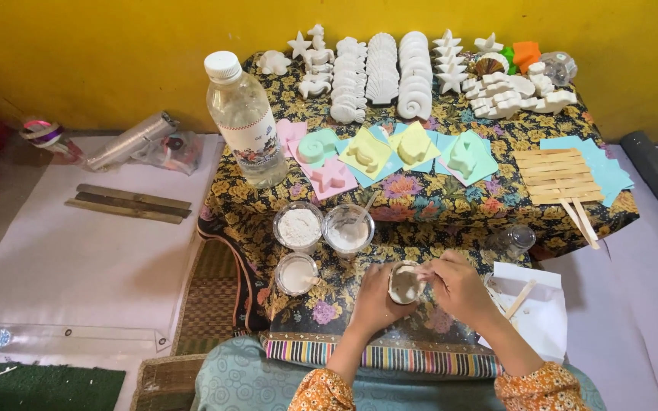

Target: Mixing plaster of Paris with water in small cups and pouring the mixture into various silicone molds to create toy figures.

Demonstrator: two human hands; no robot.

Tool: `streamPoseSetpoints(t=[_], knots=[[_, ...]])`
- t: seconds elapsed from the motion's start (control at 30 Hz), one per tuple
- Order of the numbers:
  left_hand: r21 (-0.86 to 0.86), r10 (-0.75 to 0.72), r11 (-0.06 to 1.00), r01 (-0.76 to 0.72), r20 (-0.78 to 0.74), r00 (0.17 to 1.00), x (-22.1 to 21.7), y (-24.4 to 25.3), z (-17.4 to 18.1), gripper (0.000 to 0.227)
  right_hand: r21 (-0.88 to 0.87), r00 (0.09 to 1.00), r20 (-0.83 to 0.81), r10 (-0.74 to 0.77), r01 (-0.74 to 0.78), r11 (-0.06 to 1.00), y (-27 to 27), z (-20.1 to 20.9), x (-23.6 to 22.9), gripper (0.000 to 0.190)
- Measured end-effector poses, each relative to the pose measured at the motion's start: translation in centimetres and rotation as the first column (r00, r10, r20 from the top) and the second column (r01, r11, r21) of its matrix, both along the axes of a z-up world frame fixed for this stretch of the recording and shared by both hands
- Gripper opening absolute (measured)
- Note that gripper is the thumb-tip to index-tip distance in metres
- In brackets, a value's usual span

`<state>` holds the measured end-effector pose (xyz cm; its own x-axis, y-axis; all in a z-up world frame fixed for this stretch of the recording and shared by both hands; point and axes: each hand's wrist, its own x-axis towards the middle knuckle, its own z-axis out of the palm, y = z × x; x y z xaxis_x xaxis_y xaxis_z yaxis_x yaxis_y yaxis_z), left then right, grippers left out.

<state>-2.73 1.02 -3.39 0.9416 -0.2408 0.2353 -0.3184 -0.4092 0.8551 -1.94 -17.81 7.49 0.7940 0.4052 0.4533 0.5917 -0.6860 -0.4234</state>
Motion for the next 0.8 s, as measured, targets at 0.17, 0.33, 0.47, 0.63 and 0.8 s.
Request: streamPoseSetpoints(t=[0.17, 0.33, 0.47, 0.63, 0.8], knots=[[0.0, -0.008, 1.0, 0.008, -0.021, 1.0, 0.3, -0.4, 0.0, 0.092, 0.013, 0.996, -0.031, 0.081, -0.081, 0.997, 0.3, -1.9, 0.3, 0.021], [-0.029, 0.019, 0.999, -0.019, -0.027, 0.999, 0.2, -0.2, 0.4, 0.085, -0.152, 0.986, -0.064, 0.156, -0.164, 0.975, -0.7, -0.9, -0.9, 0.014], [-0.043, 0.006, 0.999, -0.007, -0.014, 1.0, 0.3, -0.2, -0.2, 0.084, -0.195, 0.981, 0.092, 0.173, -0.152, 0.969, -0.6, -1.4, -0.2, 0.018], [-0.012, 0.007, 1.0, -0.007, -0.02, 1.0, 0.1, -0.3, 0.1, 0.074, -0.358, 0.951, 0.2, 0.235, -0.153, 0.921, 0.1, -2.3, -0.4, 0.013], [0.08, 0.049, 0.994, -0.07, 0.238, 0.97, -0.4, -0.8, -0.3, 0.084, 0.027, 0.974, -0.203, -0.104, 0.112, 0.993, -0.2, -5.8, -3.7, 0.012]])
